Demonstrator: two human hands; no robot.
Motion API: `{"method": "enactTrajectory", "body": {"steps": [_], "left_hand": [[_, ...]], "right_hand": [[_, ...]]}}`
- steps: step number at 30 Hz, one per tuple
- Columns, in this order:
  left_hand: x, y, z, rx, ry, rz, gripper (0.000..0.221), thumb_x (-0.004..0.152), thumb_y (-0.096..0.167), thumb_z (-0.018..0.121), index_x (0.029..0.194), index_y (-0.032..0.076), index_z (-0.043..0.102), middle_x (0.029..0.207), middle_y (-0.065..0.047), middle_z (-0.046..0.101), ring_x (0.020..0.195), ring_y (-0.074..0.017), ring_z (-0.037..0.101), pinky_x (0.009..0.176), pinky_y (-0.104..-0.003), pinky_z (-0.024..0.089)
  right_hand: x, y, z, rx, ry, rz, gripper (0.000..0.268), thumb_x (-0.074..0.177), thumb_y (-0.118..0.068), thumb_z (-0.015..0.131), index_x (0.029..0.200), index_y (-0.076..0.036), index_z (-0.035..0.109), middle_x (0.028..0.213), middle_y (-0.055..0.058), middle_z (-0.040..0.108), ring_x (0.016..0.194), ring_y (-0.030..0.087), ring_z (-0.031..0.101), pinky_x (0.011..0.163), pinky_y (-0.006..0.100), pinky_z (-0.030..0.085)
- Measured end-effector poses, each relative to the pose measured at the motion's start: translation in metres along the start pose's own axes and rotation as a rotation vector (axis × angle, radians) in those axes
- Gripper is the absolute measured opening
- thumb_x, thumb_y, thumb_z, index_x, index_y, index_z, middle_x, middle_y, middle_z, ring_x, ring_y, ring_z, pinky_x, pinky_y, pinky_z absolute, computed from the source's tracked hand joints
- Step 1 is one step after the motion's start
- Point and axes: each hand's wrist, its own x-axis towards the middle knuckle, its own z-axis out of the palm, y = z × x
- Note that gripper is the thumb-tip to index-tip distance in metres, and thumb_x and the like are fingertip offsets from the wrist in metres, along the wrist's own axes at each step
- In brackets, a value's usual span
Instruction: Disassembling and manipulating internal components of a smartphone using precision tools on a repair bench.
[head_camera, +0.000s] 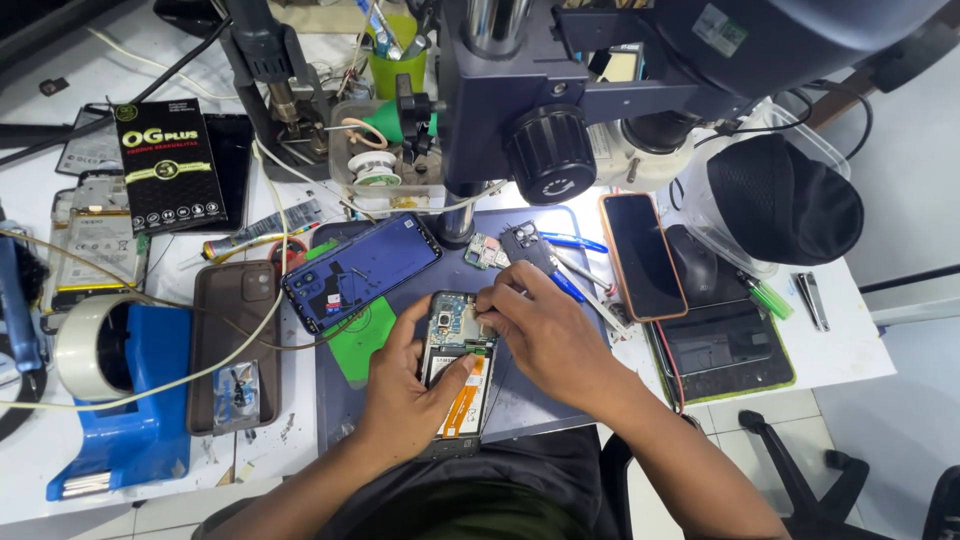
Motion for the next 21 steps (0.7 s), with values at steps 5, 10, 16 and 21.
{"method": "enactTrajectory", "body": {"steps": [5,10,16,21], "left_hand": [[0.0,0.006,-0.003,0.097,-0.07,-0.017,0.073,0.081,0.017,0.081,0.147,0.011,0.05,0.079,-0.005,0.082,0.065,-0.008,0.07,0.059,-0.024,0.054],[0.002,0.008,-0.004,0.097,-0.104,-0.024,0.071,0.081,0.015,0.081,0.146,0.013,0.052,0.081,-0.005,0.082,0.07,-0.0079,0.071,0.066,-0.025,0.056],[0.004,0.008,-0.008,0.117,-0.127,-0.048,0.073,0.081,0.019,0.08,0.147,0.011,0.051,0.088,-0.006,0.08,0.078,-0.009,0.068,0.076,-0.025,0.057],[0.005,0.006,-0.009,0.031,-0.125,-0.022,0.073,0.081,0.015,0.08,0.147,0.009,0.05,0.089,-0.01,0.082,0.079,-0.0106,0.074,0.073,-0.026,0.06]], "right_hand": [[0.006,0.005,-0.014,0.084,-0.171,0.099,0.006,0.104,-0.006,0.056,0.1,-0.011,0.058,0.098,0.006,0.051,0.073,0.024,0.055,0.067,0.036,0.045],[0.006,0.002,-0.017,0.126,-0.223,0.134,0.012,0.103,0.0,0.054,0.095,-0.009,0.053,0.099,0.005,0.05,0.076,0.023,0.055,0.071,0.035,0.046],[0.007,0.001,-0.017,0.112,-0.211,0.11,0.019,0.094,0.013,0.052,0.094,-0.006,0.055,0.098,0.007,0.053,0.08,0.024,0.06,0.074,0.032,0.053],[0.005,0.007,-0.014,0.011,-0.188,0.074,0.019,0.093,0.011,0.055,0.095,-0.008,0.054,0.098,0.006,0.052,0.083,0.026,0.055,0.069,0.039,0.044]]}}
